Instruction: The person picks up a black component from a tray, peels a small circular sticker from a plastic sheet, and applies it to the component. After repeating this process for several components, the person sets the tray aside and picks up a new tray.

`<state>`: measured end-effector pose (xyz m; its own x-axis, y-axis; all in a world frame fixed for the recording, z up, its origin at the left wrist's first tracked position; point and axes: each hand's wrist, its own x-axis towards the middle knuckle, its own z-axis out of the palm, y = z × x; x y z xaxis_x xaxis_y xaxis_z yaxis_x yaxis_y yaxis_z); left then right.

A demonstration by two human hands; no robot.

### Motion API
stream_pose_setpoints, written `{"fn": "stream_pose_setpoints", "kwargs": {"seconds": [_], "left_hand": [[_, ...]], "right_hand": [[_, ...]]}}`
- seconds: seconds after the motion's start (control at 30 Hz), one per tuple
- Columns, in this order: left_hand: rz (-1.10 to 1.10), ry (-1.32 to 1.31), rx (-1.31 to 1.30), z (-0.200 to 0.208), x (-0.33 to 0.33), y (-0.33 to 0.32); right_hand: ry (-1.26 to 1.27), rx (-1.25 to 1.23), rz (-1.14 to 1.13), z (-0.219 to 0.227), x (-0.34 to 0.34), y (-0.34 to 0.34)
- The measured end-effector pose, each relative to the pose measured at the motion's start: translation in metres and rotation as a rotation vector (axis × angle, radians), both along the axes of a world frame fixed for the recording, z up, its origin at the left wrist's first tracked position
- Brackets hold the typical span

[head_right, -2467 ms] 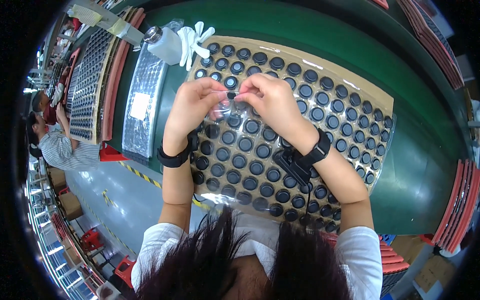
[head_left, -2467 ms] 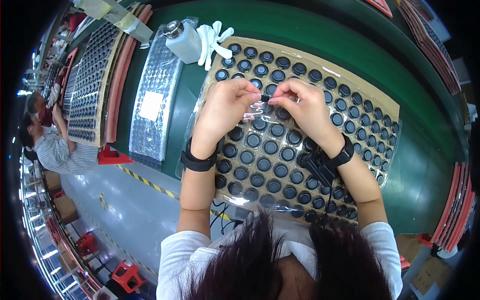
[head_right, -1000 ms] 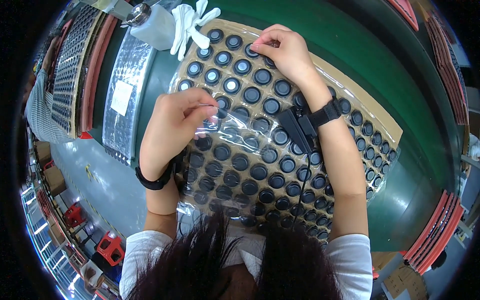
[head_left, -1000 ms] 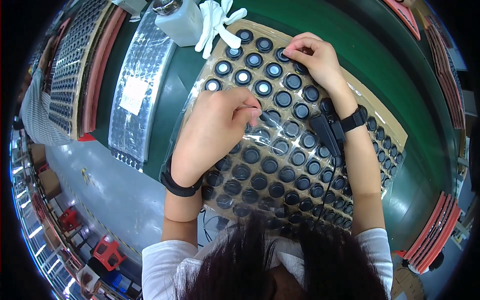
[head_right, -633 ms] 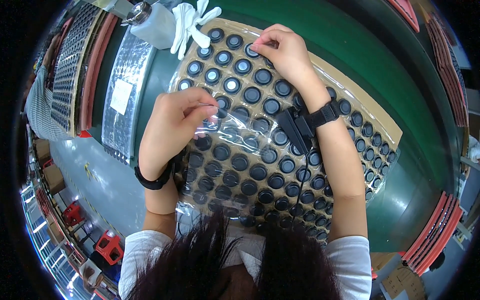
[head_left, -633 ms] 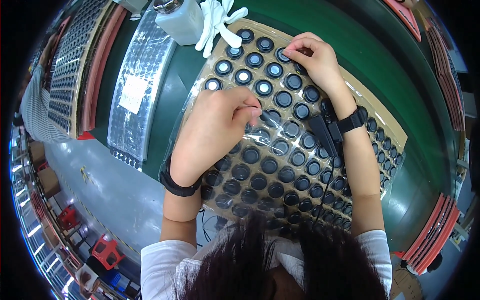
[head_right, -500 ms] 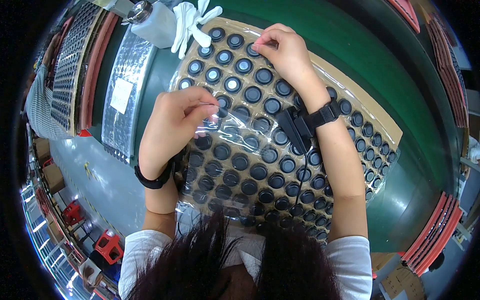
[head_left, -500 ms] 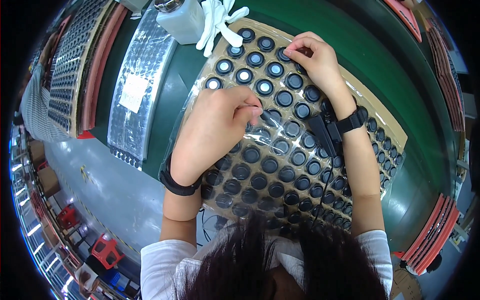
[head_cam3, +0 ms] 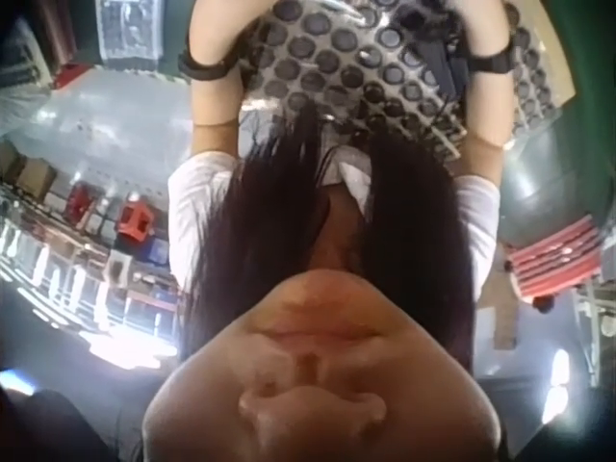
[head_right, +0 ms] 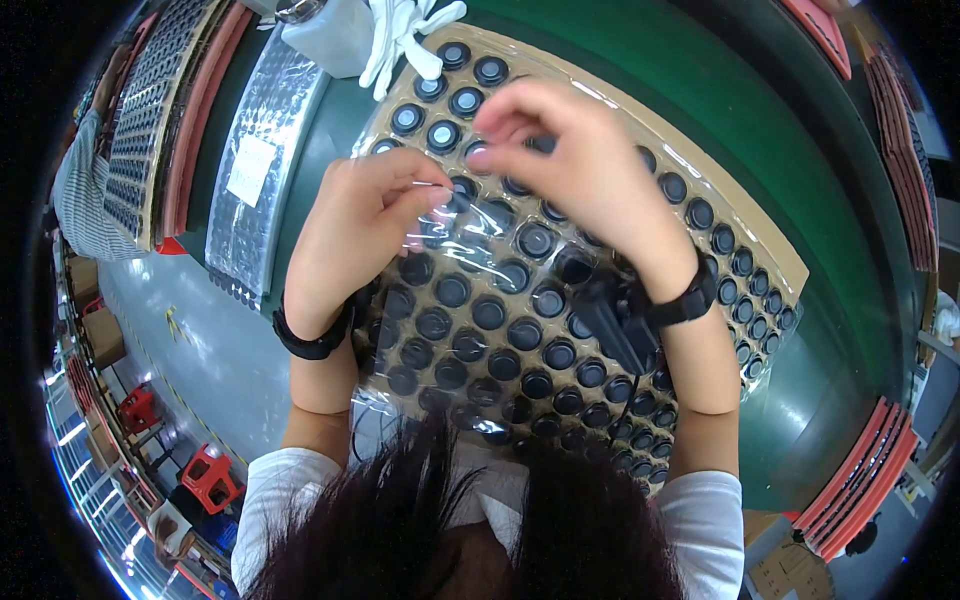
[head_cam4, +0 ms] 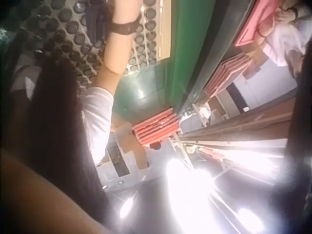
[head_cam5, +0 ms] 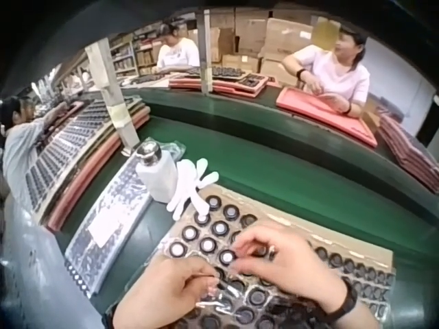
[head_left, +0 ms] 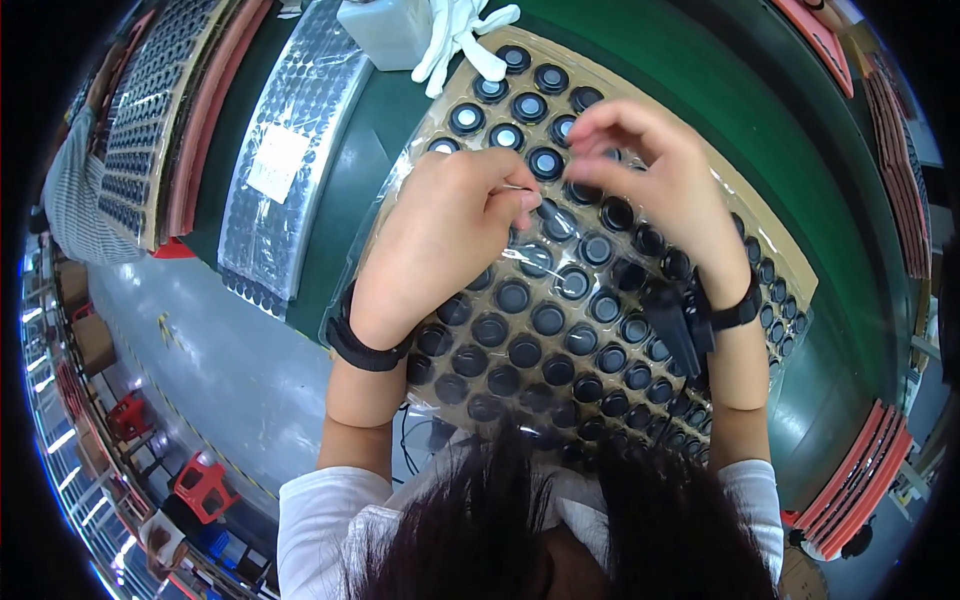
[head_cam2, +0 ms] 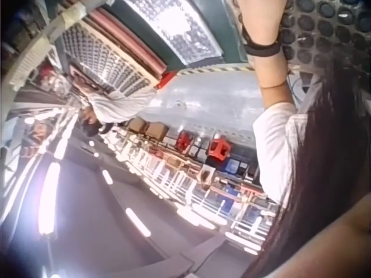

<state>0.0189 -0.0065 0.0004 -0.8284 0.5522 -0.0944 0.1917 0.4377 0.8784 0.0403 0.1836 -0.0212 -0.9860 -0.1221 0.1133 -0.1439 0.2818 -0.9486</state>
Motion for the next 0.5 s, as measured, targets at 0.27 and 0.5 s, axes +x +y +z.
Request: {"fn": "stream_pose_setpoints", "kwargs": {"seconds": [0.27, 0.5], "left_hand": [[-0.003, 0.061, -0.020, -0.004, 0.000, 0.002], [-0.031, 0.011, 0.014, -0.006, -0.003, 0.001]], "right_hand": [[-0.049, 0.111, 0.049, 0.006, 0.020, -0.023], [0.054, 0.234, -0.036, 0.002, 0.023, -0.025]]}}
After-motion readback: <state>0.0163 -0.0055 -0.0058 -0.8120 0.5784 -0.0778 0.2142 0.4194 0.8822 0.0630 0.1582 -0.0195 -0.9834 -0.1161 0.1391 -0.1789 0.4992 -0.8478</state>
